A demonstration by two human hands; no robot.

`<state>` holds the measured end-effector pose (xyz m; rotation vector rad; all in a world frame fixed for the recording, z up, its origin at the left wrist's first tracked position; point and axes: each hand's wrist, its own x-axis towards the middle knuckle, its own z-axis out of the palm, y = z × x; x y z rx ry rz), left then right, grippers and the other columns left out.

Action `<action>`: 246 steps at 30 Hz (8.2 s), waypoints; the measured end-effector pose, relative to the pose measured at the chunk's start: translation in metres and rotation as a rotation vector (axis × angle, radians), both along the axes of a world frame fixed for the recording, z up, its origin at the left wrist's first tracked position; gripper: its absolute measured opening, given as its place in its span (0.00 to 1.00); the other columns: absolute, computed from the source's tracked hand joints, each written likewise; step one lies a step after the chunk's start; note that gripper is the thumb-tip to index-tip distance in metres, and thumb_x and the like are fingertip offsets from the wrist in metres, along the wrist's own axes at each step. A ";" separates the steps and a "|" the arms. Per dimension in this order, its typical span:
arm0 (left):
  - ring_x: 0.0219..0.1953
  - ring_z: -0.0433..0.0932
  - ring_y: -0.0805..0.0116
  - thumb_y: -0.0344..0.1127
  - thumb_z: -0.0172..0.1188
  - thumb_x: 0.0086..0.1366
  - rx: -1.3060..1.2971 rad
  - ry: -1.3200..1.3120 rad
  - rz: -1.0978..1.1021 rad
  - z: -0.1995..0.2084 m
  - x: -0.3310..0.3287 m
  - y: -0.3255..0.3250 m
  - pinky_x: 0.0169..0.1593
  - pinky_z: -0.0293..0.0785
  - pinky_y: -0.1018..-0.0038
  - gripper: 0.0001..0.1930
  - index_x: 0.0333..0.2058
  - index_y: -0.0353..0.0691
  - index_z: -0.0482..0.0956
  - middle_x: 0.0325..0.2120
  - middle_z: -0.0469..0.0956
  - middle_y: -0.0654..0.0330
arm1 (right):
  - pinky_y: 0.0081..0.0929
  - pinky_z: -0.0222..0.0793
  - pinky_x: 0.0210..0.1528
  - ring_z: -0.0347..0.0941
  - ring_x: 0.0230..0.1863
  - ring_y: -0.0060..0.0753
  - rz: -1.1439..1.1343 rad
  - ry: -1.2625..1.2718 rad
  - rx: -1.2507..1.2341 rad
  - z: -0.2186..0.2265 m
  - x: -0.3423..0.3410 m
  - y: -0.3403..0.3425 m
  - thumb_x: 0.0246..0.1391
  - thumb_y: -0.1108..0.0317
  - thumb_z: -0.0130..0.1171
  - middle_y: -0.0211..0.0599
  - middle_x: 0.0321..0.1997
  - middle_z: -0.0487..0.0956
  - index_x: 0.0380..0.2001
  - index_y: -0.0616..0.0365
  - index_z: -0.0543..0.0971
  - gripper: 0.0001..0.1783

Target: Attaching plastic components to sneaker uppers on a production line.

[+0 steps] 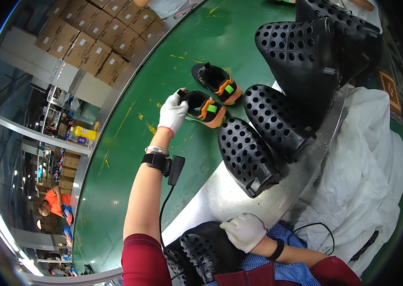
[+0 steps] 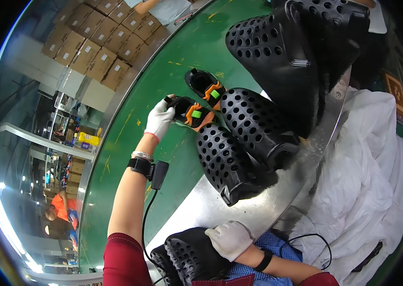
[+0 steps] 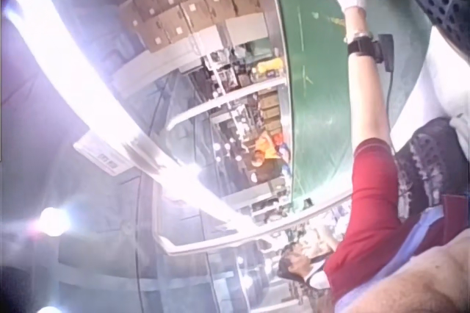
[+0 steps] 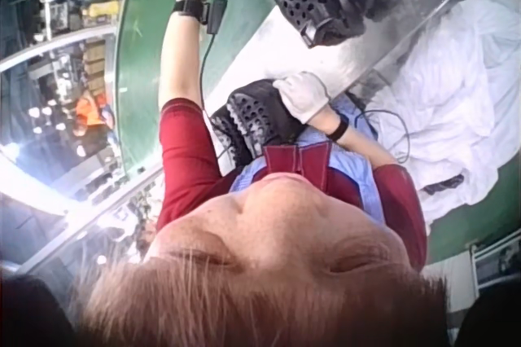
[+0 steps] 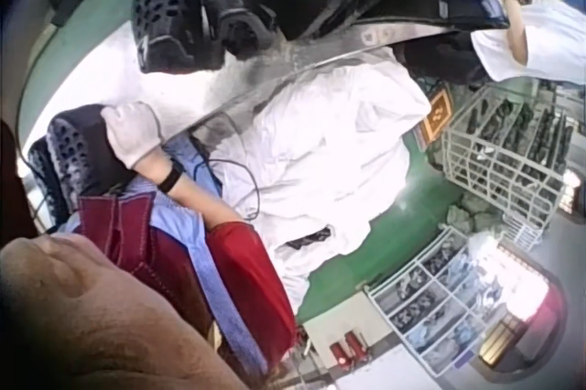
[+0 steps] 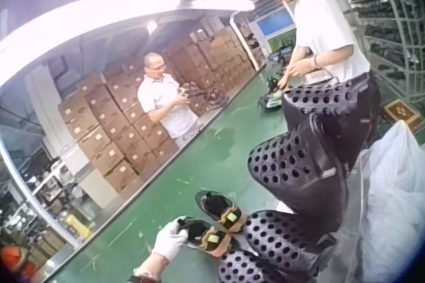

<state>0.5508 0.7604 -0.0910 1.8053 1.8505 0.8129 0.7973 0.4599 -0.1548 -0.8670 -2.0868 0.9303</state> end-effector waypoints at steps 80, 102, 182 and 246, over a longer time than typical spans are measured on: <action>0.39 0.80 0.47 0.28 0.50 0.62 -0.019 0.528 0.326 -0.011 -0.086 -0.199 0.42 0.77 0.58 0.21 0.54 0.53 0.72 0.39 0.78 0.51 | 0.43 0.69 0.37 0.75 0.32 0.49 -0.122 -0.216 0.095 0.005 -0.015 -0.006 0.51 0.72 0.58 0.42 0.28 0.79 0.32 0.53 0.82 0.06; 0.26 0.79 0.57 0.25 0.63 0.50 0.281 0.682 0.805 0.025 -0.148 -0.404 0.29 0.76 0.69 0.36 0.60 0.55 0.70 0.32 0.73 0.59 | 0.34 0.67 0.39 0.71 0.33 0.44 -0.138 -0.122 0.103 -0.029 -0.010 -0.008 0.49 0.67 0.59 0.39 0.29 0.75 0.38 0.56 0.81 0.12; 0.57 0.70 0.50 0.42 0.47 0.66 -0.024 0.442 0.360 -0.057 -0.137 -0.468 0.62 0.64 0.61 0.20 0.50 0.35 0.77 0.50 0.76 0.48 | 0.45 0.68 0.39 0.74 0.35 0.53 -0.208 -0.105 0.179 -0.027 -0.009 -0.011 0.53 0.71 0.56 0.47 0.29 0.77 0.31 0.56 0.82 0.06; 0.63 0.64 0.44 0.43 0.61 0.62 0.032 0.285 0.316 -0.035 -0.124 -0.399 0.64 0.65 0.61 0.39 0.68 0.41 0.54 0.63 0.61 0.41 | 0.45 0.73 0.41 0.78 0.35 0.52 -0.188 -0.188 0.122 -0.009 -0.004 -0.011 0.56 0.67 0.50 0.47 0.30 0.82 0.34 0.53 0.83 0.12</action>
